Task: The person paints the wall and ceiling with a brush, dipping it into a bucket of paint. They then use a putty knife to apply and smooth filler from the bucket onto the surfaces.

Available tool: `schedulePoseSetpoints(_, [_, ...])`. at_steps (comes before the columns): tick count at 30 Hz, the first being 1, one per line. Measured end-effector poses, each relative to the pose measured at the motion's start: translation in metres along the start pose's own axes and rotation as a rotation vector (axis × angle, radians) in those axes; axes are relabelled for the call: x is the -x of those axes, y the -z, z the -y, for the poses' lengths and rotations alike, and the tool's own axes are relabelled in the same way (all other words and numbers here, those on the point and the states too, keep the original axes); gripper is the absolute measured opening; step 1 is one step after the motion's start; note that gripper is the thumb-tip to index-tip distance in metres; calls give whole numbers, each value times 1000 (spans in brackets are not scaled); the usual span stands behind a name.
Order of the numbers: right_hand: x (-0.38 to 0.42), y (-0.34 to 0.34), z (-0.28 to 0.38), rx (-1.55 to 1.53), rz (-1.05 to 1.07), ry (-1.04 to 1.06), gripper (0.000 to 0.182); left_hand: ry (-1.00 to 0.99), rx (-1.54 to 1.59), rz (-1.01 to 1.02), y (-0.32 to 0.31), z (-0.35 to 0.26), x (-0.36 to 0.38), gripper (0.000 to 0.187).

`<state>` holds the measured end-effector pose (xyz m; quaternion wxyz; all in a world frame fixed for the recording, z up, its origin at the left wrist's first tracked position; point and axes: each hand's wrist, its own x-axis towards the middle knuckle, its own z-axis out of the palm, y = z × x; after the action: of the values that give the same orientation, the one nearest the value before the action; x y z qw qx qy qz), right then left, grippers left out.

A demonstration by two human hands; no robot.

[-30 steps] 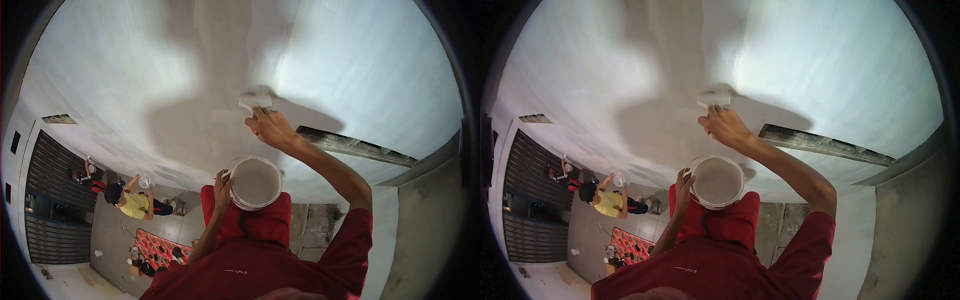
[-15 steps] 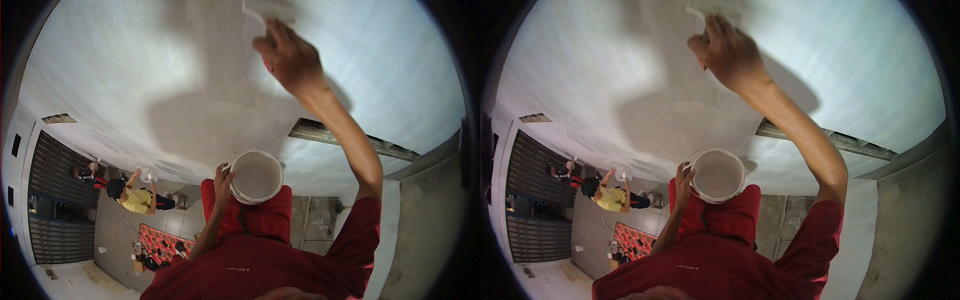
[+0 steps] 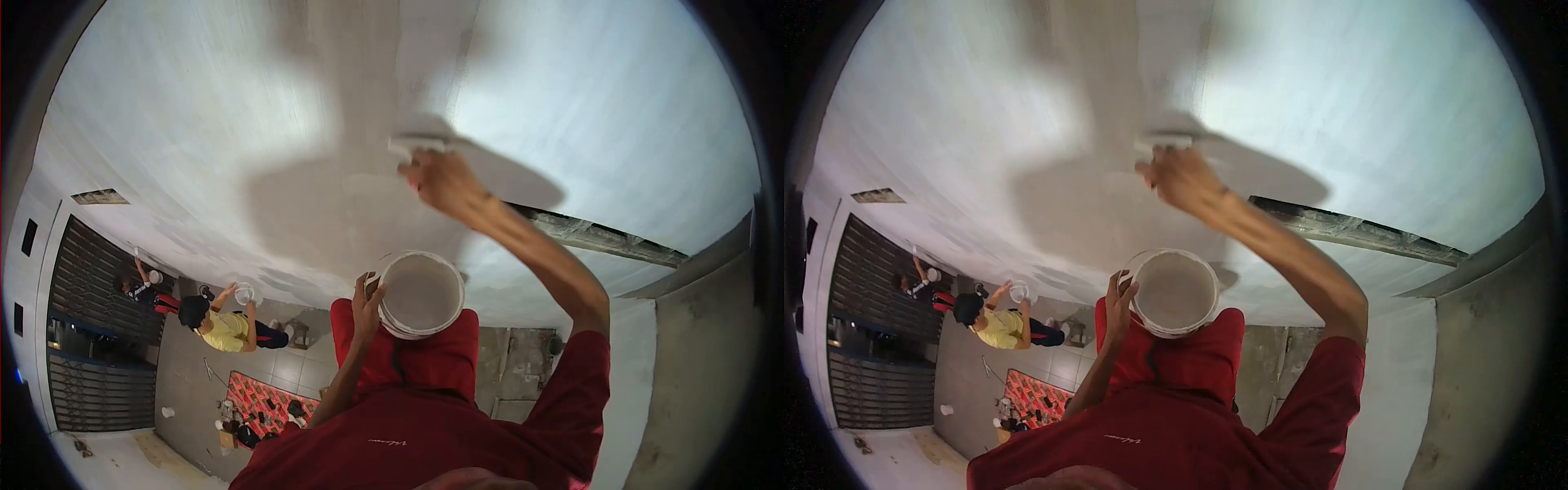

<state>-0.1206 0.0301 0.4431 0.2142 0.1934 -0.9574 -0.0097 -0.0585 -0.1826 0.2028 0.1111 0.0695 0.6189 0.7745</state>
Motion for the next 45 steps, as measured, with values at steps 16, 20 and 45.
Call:
schedulePoseSetpoints(16, [-52, 75, -11, 578, -515, 157, 32, 9, -19, -5, 1, -2, 1, 50])
schedulePoseSetpoints(20, [-2, -15, 12, 379, -228, 145, 30, -1, -11, -9, 4, 7, -1, 50])
schedulePoseSetpoints(45, [127, 41, 63, -925, -161, -758, 8, 70, 24, -33, -3, -9, -10, 48])
